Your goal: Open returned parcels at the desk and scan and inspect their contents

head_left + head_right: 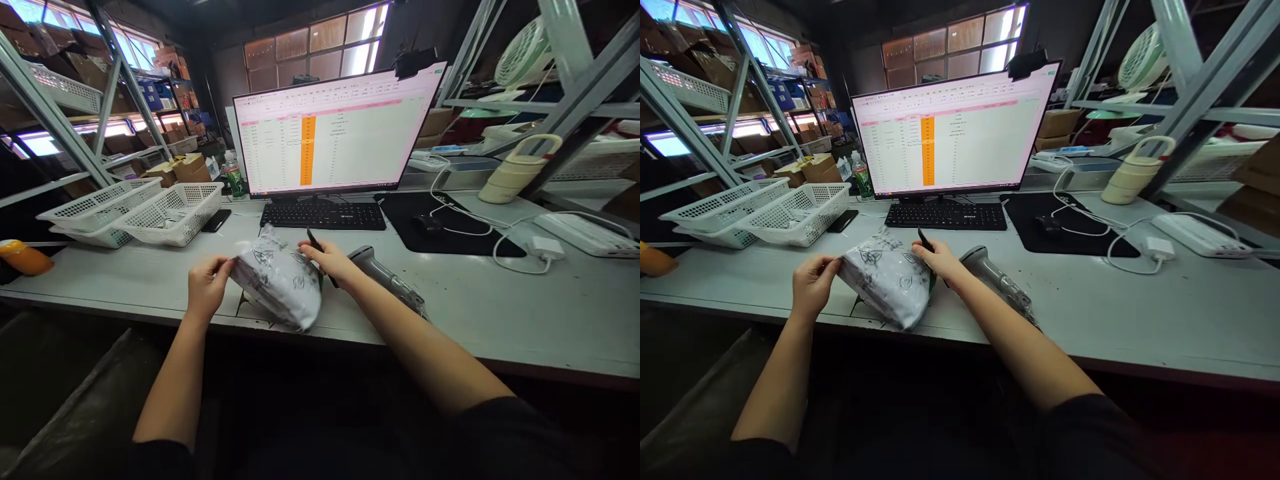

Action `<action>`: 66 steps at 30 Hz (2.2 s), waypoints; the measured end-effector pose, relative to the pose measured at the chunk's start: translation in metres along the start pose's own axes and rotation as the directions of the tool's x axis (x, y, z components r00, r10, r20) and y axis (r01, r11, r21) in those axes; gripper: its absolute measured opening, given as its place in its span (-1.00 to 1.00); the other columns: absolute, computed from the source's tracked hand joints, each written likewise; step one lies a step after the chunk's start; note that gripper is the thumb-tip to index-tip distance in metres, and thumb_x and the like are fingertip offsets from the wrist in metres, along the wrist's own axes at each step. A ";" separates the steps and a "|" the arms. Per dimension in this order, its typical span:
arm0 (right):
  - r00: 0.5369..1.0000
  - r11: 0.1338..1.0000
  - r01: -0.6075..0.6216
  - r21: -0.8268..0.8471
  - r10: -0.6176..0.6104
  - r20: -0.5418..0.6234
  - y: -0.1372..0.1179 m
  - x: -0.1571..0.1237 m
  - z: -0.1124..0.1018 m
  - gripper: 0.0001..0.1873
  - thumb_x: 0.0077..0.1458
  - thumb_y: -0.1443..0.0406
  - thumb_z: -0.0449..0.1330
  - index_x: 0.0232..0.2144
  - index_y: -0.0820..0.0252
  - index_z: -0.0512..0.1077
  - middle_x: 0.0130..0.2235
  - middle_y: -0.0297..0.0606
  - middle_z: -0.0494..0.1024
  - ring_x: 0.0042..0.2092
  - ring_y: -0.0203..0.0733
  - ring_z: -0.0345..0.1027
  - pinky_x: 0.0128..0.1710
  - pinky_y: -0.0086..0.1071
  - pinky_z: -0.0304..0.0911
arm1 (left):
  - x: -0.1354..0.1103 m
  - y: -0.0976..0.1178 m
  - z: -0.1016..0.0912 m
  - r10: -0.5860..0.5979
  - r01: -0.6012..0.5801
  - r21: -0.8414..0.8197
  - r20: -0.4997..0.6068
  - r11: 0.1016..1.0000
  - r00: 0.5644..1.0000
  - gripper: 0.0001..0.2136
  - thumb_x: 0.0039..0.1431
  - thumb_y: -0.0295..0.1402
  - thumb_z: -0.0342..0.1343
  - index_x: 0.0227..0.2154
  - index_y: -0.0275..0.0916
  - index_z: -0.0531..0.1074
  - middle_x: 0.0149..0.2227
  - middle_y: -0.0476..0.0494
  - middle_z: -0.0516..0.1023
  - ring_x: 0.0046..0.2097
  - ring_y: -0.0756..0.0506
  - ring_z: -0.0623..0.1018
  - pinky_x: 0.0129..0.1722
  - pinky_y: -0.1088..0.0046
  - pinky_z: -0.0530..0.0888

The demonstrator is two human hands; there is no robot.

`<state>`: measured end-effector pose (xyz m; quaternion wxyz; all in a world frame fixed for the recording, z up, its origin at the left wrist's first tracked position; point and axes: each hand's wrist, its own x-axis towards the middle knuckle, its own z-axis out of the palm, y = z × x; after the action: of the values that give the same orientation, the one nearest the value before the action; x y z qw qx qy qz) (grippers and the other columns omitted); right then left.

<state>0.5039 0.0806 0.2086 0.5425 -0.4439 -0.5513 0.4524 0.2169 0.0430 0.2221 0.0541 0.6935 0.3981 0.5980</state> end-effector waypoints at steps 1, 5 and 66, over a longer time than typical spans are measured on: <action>0.999 0.999 -0.040 -0.002 0.040 0.034 0.005 0.001 0.000 -0.56 -0.16 0.05 0.45 -0.25 0.16 0.54 -0.34 -0.28 0.52 -0.43 -0.33 0.21 -0.65 -0.51 -0.09 | 0.000 -0.004 0.001 -0.073 0.071 -0.042 -0.044 0.997 0.996 -0.84 0.17 -0.27 0.24 -0.46 -0.21 0.60 -0.53 -0.03 0.47 -0.44 -0.01 0.40 -0.42 0.52 0.32; 0.974 0.986 -0.162 0.049 0.152 0.166 0.020 0.000 0.001 -0.56 -0.17 -0.03 0.44 -0.42 0.14 0.45 -0.51 -0.39 0.39 -0.54 -0.41 0.02 -0.67 -0.53 -0.19 | 0.008 -0.018 0.008 -0.436 0.381 -0.476 -0.006 0.792 0.900 -0.83 0.00 -0.38 0.30 -0.30 -0.26 0.59 -0.60 0.05 0.42 -0.57 0.06 0.34 -0.56 0.62 0.26; 0.988 0.974 0.126 -0.188 -0.106 0.114 -0.008 -0.021 -0.004 -0.38 0.20 -0.09 0.10 0.12 0.18 0.45 -0.42 -0.31 0.41 -0.50 -0.31 0.18 -0.68 -0.51 0.00 | -0.043 0.009 -0.003 -0.503 0.528 -0.362 0.170 0.768 0.848 -0.61 0.01 -0.04 0.30 -0.58 -0.26 0.38 -0.59 0.08 0.21 -0.53 0.07 0.18 -0.53 0.53 0.14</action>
<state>0.5087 0.0591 0.2122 0.4928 -0.4380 -0.6453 0.3860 0.2196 0.0094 0.1941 0.3673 0.5505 0.4419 0.6056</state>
